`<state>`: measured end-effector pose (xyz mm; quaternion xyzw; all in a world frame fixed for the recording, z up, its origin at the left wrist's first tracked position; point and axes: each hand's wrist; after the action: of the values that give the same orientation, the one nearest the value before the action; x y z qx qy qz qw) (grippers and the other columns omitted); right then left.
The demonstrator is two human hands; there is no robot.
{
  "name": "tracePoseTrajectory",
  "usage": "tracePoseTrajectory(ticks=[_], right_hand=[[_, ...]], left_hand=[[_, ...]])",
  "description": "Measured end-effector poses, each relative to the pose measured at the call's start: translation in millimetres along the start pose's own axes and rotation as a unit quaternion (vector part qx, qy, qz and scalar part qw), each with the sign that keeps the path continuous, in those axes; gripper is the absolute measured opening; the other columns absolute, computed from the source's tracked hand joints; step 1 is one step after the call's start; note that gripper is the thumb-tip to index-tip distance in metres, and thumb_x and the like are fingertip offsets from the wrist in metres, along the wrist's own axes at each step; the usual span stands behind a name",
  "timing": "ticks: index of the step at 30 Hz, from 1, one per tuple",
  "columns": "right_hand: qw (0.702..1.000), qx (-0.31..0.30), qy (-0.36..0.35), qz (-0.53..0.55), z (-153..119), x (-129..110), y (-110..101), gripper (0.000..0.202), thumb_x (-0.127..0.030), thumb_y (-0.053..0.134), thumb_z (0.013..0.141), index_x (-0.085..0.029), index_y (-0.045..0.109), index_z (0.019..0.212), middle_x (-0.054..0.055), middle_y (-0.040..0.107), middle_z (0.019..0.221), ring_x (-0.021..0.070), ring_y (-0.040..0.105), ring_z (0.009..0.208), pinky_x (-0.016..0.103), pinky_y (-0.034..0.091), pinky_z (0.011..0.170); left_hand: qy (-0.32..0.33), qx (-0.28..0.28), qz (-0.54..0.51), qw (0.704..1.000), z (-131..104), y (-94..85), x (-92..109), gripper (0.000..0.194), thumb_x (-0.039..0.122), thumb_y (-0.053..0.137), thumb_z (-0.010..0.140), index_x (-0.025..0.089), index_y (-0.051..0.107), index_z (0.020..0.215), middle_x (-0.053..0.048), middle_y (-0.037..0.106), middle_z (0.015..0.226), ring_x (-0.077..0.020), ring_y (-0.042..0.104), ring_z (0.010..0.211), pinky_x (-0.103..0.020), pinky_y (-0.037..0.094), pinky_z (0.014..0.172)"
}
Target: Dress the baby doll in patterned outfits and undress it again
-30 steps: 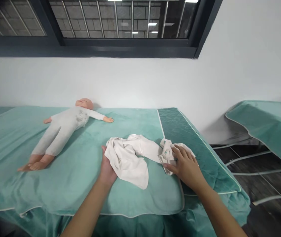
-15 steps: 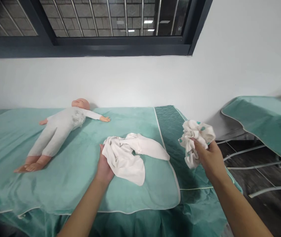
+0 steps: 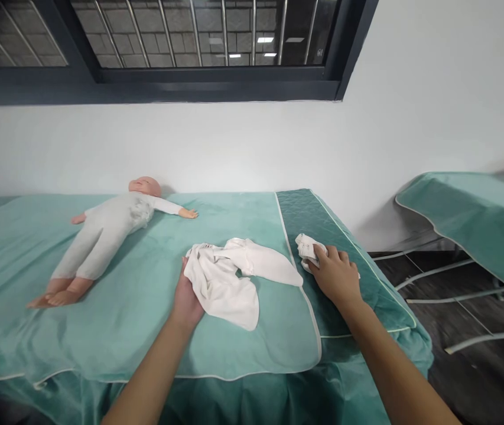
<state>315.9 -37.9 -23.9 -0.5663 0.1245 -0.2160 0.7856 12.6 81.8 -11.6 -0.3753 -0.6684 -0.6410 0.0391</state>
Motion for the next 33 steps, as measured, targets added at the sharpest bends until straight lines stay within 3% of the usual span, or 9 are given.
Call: tracePoseTrajectory(ticks=[6, 10, 15, 19, 23, 26, 28, 30, 33], right_hand=[[0.998, -0.020, -0.011, 0.063, 8, 4, -25, 0.071, -0.059, 0.043, 0.092, -0.021, 0.029, 0.150, 0.017, 0.047, 0.144, 0.0407, 0.045, 0.128, 0.061, 0.040, 0.097], [0.984, -0.003, -0.051, 0.170, 25, -27, -60, 0.068, -0.053, 0.048, 0.092, -0.019, 0.032, 0.148, 0.018, 0.042, 0.148, 0.0387, 0.037, 0.137, 0.058, 0.035, 0.107], [0.866, -0.114, -0.224, 0.433, 50, -104, -119, 0.059, -0.046, 0.054, 0.092, -0.032, 0.035, 0.147, 0.006, 0.044, 0.149, 0.0252, 0.043, 0.136, 0.041, 0.041, 0.107], [0.773, -0.166, -0.370, 0.488, 67, -150, -176, 0.046, -0.034, 0.064, 0.084, -0.028, 0.056, 0.129, 0.003, 0.060, 0.130, 0.0217, 0.057, 0.116, 0.034, 0.046, 0.094], [0.809, -0.197, -0.358, 0.422, 75, -162, -223, 0.026, -0.046, 0.067, 0.080, -0.021, 0.065, 0.086, -0.002, 0.063, 0.078, 0.0144, 0.056, 0.072, 0.025, 0.038, 0.062], [0.842, -0.179, -0.338, 0.381, 72, -160, -241, 0.038, -0.056, 0.058, 0.085, -0.019, 0.061, 0.076, -0.002, 0.057, 0.070, 0.0126, 0.050, 0.064, 0.024, 0.032, 0.057], [0.872, -0.149, -0.323, 0.337, 68, -157, -245, 0.037, -0.054, 0.051, 0.090, -0.020, 0.061, 0.078, -0.001, 0.059, 0.071, 0.0134, 0.050, 0.063, 0.024, 0.032, 0.056], [0.908, -0.099, -0.302, 0.274, 64, -152, -245, 0.025, -0.041, 0.049, 0.092, -0.021, 0.063, 0.087, 0.001, 0.063, 0.078, 0.0159, 0.054, 0.068, 0.025, 0.033, 0.058], [0.939, -0.031, -0.270, 0.208, 56, -140, -239, 0.026, -0.021, 0.044, 0.088, -0.023, 0.063, 0.107, 0.005, 0.068, 0.096, 0.0205, 0.059, 0.081, 0.027, 0.037, 0.064]], left_hand=[[-0.001, 0.002, 0.023, 1.000, 3, 0.0, 16, 0.043, 0.053, 0.061, 0.086, 0.020, 0.068, 0.114, -0.006, 0.072, 0.114, -0.0245, 0.065, 0.111, -0.037, 0.047, 0.105], [-0.020, 0.005, 0.185, 0.982, 10, 10.2, 49, 0.039, 0.044, 0.072, 0.078, 0.015, 0.070, 0.104, -0.010, 0.073, 0.107, -0.0243, 0.068, 0.097, -0.032, 0.051, 0.089], [0.021, -0.125, 0.420, 0.898, -6, 64.1, 91, 0.029, 0.033, 0.077, 0.071, 0.016, 0.070, 0.093, -0.005, 0.070, 0.087, -0.0194, 0.063, 0.076, -0.025, 0.045, 0.065], [0.127, -0.214, 0.587, 0.770, -39, 120.3, 125, 0.025, 0.040, 0.069, 0.076, 0.019, 0.071, 0.088, -0.001, 0.065, 0.081, -0.0186, 0.058, 0.076, -0.026, 0.043, 0.066], [0.242, -0.196, 0.736, 0.601, -63, 145.9, 158, 0.021, 0.036, 0.058, 0.082, 0.022, 0.071, 0.091, -0.002, 0.067, 0.084, -0.0226, 0.060, 0.085, -0.030, 0.044, 0.075], [0.377, -0.101, 0.805, 0.447, -70, 140.1, 174, 0.026, 0.025, 0.053, 0.082, 0.024, 0.068, 0.104, -0.004, 0.066, 0.101, -0.0259, 0.060, 0.098, -0.032, 0.043, 0.078], [0.428, -0.047, 0.820, 0.377, -71, 130.1, 180, 0.031, 0.022, 0.052, 0.082, 0.025, 0.065, 0.110, -0.006, 0.063, 0.110, -0.0260, 0.060, 0.100, -0.031, 0.043, 0.074], [0.450, -0.010, 0.821, 0.352, -72, 119.0, 183, 0.032, 0.020, 0.050, 0.083, 0.025, 0.064, 0.111, -0.006, 0.061, 0.114, -0.0249, 0.061, 0.097, -0.031, 0.042, 0.070], [0.465, 0.034, 0.794, 0.389, -73, 102.9, 188, 0.030, 0.020, 0.048, 0.084, 0.025, 0.063, 0.110, -0.006, 0.064, 0.110, -0.0243, 0.061, 0.098, -0.031, 0.043, 0.072]])
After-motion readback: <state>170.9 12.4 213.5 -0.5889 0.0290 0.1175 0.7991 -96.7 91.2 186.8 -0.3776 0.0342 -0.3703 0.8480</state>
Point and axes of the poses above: each hand's wrist, its own z-axis towards the middle knuckle, its own y-axis out of the palm, x = y × z
